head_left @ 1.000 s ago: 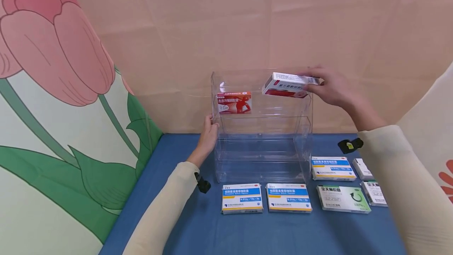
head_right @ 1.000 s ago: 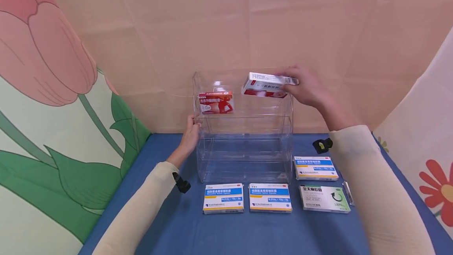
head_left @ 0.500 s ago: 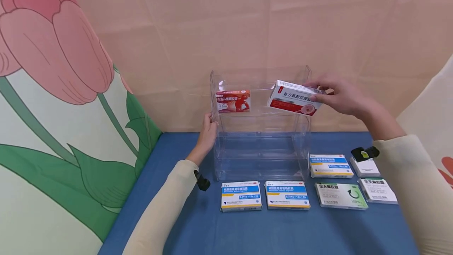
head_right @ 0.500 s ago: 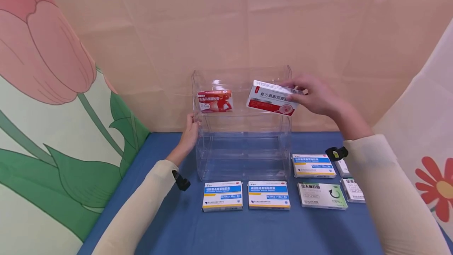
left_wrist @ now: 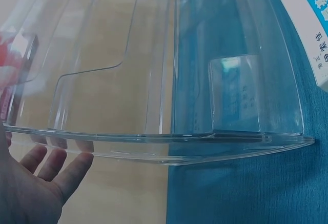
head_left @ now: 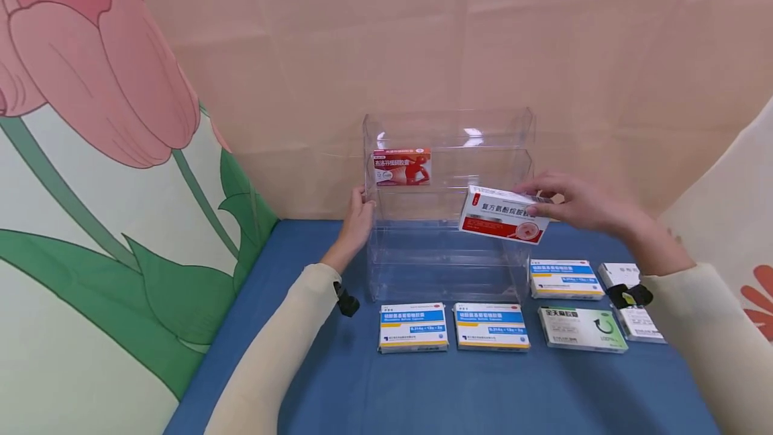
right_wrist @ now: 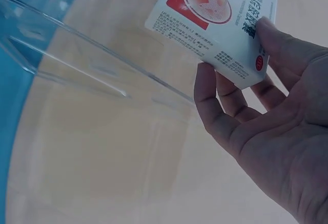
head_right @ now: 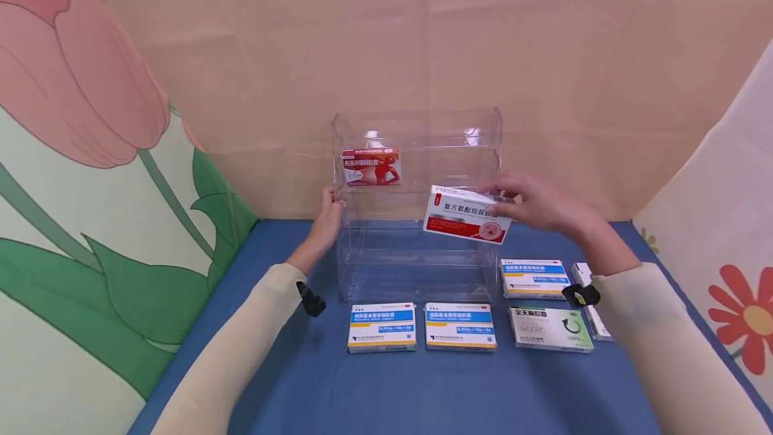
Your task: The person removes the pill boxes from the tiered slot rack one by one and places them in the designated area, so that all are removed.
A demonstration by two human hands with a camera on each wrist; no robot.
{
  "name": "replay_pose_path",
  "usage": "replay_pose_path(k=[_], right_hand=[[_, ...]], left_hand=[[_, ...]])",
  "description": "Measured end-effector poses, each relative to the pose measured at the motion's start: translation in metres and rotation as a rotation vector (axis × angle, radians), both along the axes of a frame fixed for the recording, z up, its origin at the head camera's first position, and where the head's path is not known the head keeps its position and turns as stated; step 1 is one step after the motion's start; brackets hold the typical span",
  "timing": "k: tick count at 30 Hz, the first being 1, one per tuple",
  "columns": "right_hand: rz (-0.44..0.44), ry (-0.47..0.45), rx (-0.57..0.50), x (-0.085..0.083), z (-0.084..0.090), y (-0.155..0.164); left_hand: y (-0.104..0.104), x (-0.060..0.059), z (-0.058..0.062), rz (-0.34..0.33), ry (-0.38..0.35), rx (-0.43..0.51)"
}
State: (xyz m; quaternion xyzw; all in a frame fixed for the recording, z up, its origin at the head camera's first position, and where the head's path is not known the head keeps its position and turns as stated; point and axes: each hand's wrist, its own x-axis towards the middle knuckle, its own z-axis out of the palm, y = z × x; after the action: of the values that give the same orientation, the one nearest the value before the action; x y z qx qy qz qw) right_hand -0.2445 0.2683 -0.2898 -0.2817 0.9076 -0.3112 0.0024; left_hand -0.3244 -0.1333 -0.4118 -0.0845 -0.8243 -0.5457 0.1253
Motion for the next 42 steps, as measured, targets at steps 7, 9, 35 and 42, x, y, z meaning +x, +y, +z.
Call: replay_pose_path(k=[7,9,35,42], right_hand=[[0.032,-0.084,-0.039,0.008,-0.03,-0.009],[0.036,-0.087,-0.031,0.01,-0.038,-0.013],[0.131,-0.37,-0.088,0.032,-0.118,-0.065],[0.138,-0.474,-0.12,0.036,-0.133,-0.079]], left_hand=[[0.002,0.001,0.002,-0.011,-0.016,-0.013],[0.001,0.0,0.002,-0.019,-0.007,-0.003],[0.0,-0.002,0.0,-0.03,0.012,0.0],[-0.001,-0.002,0.001,-0.035,0.0,-0.004]])
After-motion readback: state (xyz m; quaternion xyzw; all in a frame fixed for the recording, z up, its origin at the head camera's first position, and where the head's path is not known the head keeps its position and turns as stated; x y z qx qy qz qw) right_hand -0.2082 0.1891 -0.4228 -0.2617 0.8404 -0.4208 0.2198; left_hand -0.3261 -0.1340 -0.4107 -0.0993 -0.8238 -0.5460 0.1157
